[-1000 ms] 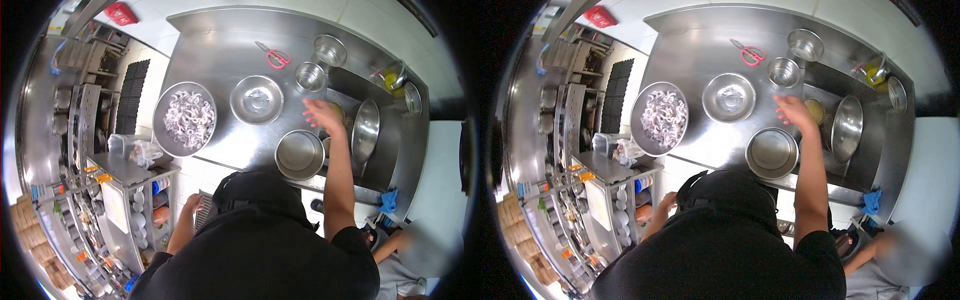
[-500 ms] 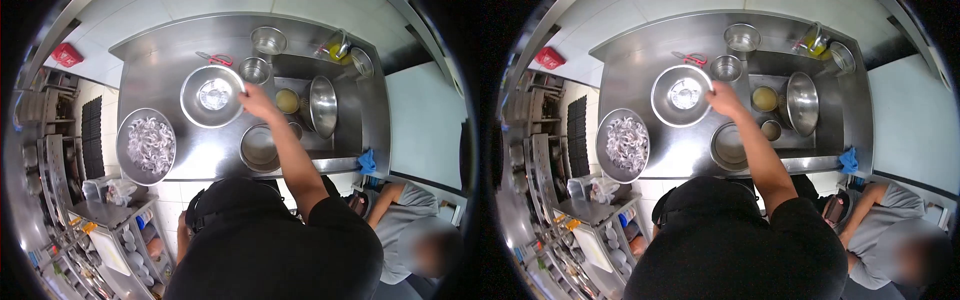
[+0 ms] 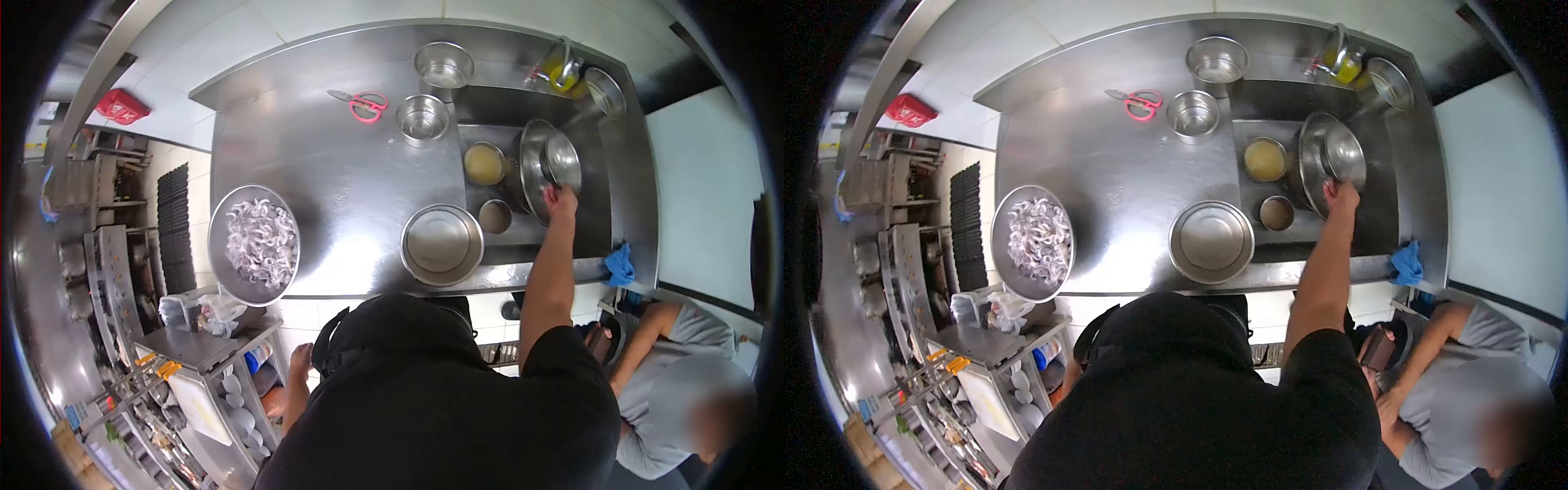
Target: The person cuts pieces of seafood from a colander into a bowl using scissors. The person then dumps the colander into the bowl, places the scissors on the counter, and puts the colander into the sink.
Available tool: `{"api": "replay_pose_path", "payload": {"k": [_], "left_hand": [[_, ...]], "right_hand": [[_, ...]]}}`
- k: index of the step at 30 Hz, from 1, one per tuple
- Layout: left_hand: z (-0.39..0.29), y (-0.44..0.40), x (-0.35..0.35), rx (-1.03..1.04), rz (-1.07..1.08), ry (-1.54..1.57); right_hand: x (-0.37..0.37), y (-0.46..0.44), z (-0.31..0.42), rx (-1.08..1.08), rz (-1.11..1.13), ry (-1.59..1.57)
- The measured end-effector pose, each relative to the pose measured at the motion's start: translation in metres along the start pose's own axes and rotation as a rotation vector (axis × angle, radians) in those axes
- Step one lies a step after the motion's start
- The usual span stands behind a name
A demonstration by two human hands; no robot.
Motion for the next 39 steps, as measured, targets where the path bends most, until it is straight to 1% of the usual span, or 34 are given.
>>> {"api": "replay_pose_path", "payload": {"k": [2,4,6,7,10,11,12,13,14,15,16,17,18,20,21,22,25,26,28,29,31,33,35,37,38,39], "left_hand": [[-0.026,0.004,-0.012,0.090,-0.027,-0.060],[-0.052,0.014,-0.019,0.182,-0.111,-0.140],[-0.091,0.061,-0.009,0.265,-0.355,-0.217],[-0.097,0.071,-0.010,0.327,-0.448,-0.252],[-0.087,0.062,-0.026,0.625,-0.801,-0.391],[-0.108,0.081,-0.027,0.557,-0.808,-0.352],[-0.118,0.080,-0.030,0.634,-0.865,-0.227],[-0.146,0.097,-0.023,0.716,-1.002,-0.238],[-0.165,0.097,-0.028,0.776,-1.041,-0.330],[-0.196,0.113,-0.021,0.825,-1.078,-0.320],[-0.221,0.117,-0.017,0.892,-1.076,-0.278],[-0.242,0.108,-0.020,0.896,-1.002,-0.248],[-0.261,0.101,-0.021,0.911,-0.866,-0.220],[-0.293,0.083,-0.017,1.007,-0.820,-0.392],[-0.305,0.072,-0.015,1.006,-0.842,-0.442],[-0.316,0.061,-0.013,1.008,-0.859,-0.491],[-0.341,0.044,-0.007,0.909,-0.914,-0.652],[-0.344,0.045,-0.008,0.809,-0.812,-0.654],[-0.341,0.041,-0.012,0.680,-0.750,-0.772],[-0.339,0.041,-0.013,0.617,-0.717,-0.832],[-0.322,0.052,-0.012,0.617,-0.683,-0.897],[-0.311,0.052,-0.012,0.623,-0.633,-0.980],[-0.307,0.043,-0.010,0.655,-0.610,-0.964],[-0.315,0.043,-0.006,0.649,-0.566,-0.965],[-0.315,0.041,-0.003,0.692,-0.586,-0.928],[-0.320,0.041,-0.003,0.714,-0.539,-0.933]], "right_hand": [[0.000,-0.048,-0.015,0.078,-0.160,0.067],[0.002,-0.077,-0.026,0.106,-0.221,0.136],[0.000,-0.102,-0.036,0.100,-0.231,0.193],[-0.001,-0.112,-0.040,0.101,-0.221,0.223],[0.002,-0.138,-0.047,0.117,-0.149,0.320],[0.001,-0.147,-0.049,0.121,-0.115,0.344],[-0.003,-0.152,-0.052,0.120,-0.084,0.359],[-0.009,-0.156,-0.056,0.120,-0.053,0.351],[-0.016,-0.155,-0.057,0.091,-0.018,0.350],[-0.023,-0.154,-0.059,0.063,0.016,0.347],[-0.034,-0.177,-0.062,0.095,0.079,0.304],[-0.035,-0.199,-0.065,0.127,0.145,0.257],[-0.031,-0.199,-0.062,0.130,0.117,0.229],[-0.013,-0.185,-0.052,0.121,0.084,0.129],[-0.010,-0.175,-0.044,0.106,0.075,0.059],[-0.007,-0.163,-0.034,0.089,0.063,-0.015],[0.006,-0.108,-0.004,0.008,0.240,-0.042],[0.010,-0.090,0.001,0.006,0.277,-0.048],[0.020,-0.046,0.012,-0.004,0.353,-0.058],[0.026,-0.018,0.013,-0.059,0.380,-0.029],[0.034,0.048,0.007,-0.165,0.429,0.042],[0.051,0.150,-0.007,-0.214,0.475,0.092],[0.066,0.263,-0.031,-0.468,0.546,0.300],[0.089,0.344,-0.067,-0.559,0.736,0.480],[0.100,0.373,-0.094,-0.597,0.830,0.552],[0.109,0.419,-0.124,-0.492,0.877,0.607]]}}
Point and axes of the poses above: each hand's wrist, its own y-axis away from the middle knuckle, its own x-axis out of the palm, z = x × y, the point moved 1 cm from there along -y, towards the middle knuckle, and after that the axes turned 11 degrees about -z, right-handed, at the moved point
